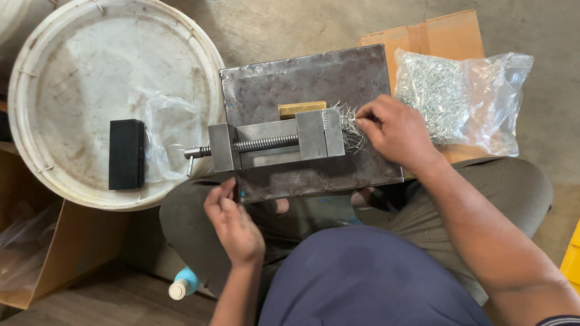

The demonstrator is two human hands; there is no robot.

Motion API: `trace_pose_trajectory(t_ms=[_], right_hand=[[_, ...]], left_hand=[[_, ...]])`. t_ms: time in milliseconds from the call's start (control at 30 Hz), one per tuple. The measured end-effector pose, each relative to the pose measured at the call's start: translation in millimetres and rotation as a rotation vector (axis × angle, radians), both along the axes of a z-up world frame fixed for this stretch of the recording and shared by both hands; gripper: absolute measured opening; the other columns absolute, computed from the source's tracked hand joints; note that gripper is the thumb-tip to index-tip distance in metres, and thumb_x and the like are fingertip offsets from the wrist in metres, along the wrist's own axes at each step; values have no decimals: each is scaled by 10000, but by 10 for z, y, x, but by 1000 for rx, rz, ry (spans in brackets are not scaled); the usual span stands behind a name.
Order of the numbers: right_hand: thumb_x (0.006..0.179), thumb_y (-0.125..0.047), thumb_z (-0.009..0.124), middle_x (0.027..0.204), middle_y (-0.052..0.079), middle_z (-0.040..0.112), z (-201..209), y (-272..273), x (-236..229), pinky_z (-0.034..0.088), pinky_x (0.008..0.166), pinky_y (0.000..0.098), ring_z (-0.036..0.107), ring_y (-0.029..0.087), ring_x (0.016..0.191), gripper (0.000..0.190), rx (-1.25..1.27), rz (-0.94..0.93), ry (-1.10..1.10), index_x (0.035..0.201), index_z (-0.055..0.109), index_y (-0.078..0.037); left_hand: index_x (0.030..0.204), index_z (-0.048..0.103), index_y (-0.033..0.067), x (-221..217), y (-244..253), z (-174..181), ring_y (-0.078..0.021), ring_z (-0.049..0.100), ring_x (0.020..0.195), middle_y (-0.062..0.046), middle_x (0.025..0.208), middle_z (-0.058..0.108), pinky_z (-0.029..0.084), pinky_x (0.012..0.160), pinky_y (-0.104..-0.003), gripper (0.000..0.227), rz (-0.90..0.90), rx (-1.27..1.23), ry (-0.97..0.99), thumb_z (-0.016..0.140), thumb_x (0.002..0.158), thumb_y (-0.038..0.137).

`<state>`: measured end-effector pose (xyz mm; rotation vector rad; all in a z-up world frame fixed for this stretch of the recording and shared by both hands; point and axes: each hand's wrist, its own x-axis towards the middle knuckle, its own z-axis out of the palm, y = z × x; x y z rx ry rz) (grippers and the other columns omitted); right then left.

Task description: The person sits cross-legged and uses a bench vise to hold a brass component while inserting small metal pins into it. They repeatedly tighten the vise, insert pins, and use a small hammer to tap the pins into place. The person also handles a smartphone and a plastic bag during the process.

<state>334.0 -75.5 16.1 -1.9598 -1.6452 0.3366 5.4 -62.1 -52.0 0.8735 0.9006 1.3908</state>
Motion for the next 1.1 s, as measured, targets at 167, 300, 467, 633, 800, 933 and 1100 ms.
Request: trace_pose_trajectory(t_ms=[167,300,467,633,800,933,1100], right_hand=[[934,-153,738,894,88,697,-1,-100,19,528,679,348,674,212,752,123,26,-92,259,1011,728,-58],[954,-139,735,924,97,693,-69,-192,-58,530,714,340,677,203,797,111,123,-125,236,1012,715,-46],[928,-85,692,948,121,686,-179,-478,-355,543,763,376,689,284,852,83,245,-139,170,992,657,-45],[832,-49,695,889,82,700,-598,-599,-435,557,778,317,719,226,829,113,274,-126,355,939,674,-79],[802,-43,706,895,43,718,-1293,-589,-193,543,805,270,679,161,879,120,368,9,442,919,688,-65],[834,-19,716,939,73,668,-1448,-617,-120,516,824,279,676,151,882,94,253,24,654,926,697,-24],[881,-45,670,929,61,652,-1037,-610,-217,517,828,266,649,128,879,97,169,-6,629,976,679,-27]], left_hand=[[1206,567,41,44,-280,429,-242,587,1122,-126,1192,602,477,1011,-360,275,-81,451,658,682,962,92],[1026,691,27,303,-95,669,-238,688,771,-102,887,706,558,730,-340,178,-521,372,671,723,917,162],[1087,732,53,860,38,664,-321,735,879,-178,973,745,574,787,-383,315,-894,256,742,691,937,327],[1201,706,48,1092,96,683,-300,716,953,-190,1041,729,557,832,-376,337,-854,299,622,629,1032,330],[1136,710,2,1139,114,252,-182,658,788,-195,870,676,517,741,-366,331,-941,110,586,626,1087,318],[1135,698,22,1121,71,122,-207,653,817,-167,881,689,525,743,-347,271,-853,221,561,635,1059,274],[1030,700,48,1100,98,396,-261,668,766,-181,843,670,528,704,-362,228,-862,307,707,673,1025,274]])
